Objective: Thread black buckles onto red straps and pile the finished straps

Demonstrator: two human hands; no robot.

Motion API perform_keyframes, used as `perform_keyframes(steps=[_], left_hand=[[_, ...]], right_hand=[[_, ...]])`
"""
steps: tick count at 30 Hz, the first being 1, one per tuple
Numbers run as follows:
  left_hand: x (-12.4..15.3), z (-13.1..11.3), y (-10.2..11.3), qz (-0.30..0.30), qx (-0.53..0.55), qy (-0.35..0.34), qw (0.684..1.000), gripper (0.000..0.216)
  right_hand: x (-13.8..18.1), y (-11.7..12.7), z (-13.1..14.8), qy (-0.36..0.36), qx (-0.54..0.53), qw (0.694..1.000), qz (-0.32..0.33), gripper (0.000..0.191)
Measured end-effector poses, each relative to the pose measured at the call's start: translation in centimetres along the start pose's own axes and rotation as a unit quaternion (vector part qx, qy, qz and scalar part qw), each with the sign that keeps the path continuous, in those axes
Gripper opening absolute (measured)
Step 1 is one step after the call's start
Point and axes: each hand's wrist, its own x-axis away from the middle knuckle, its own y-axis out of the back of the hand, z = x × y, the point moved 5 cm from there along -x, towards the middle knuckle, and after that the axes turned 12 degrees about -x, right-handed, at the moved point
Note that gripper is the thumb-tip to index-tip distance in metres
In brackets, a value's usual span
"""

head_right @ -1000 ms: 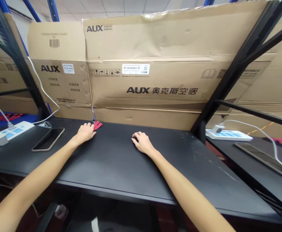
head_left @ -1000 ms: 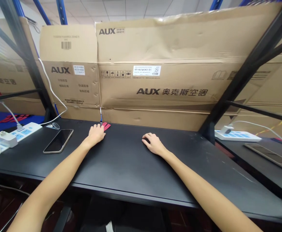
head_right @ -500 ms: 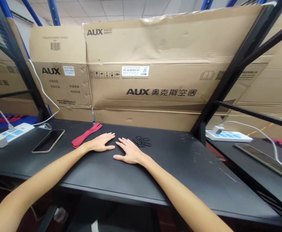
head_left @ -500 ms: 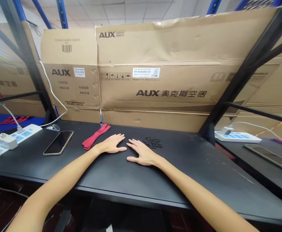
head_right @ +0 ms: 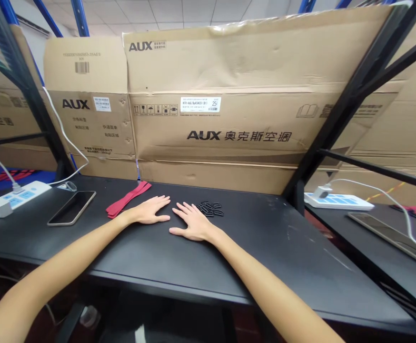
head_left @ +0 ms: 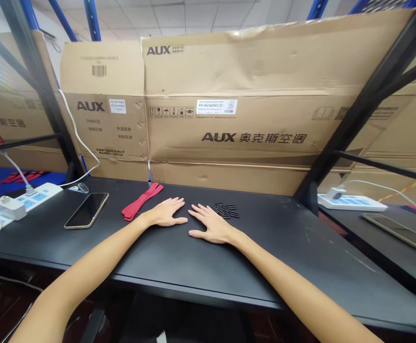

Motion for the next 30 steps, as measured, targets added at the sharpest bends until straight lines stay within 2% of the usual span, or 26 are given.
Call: perform_keyframes(steps=[25,30], left_hand=[[0.2,-0.4,-0.4,0.015,-0.02,-0.005,1.0,0.08],[0.1,-0.3,-0.4,0.002,-0.03,-0.013,0.999,0.08]], right_hand=[[0.7,-0.2,1.1,0.012,0.017,0.999,0.025,0.076],[0.7,-0.2,1.2,0.012,0.015,1.0,0.025,0.076]])
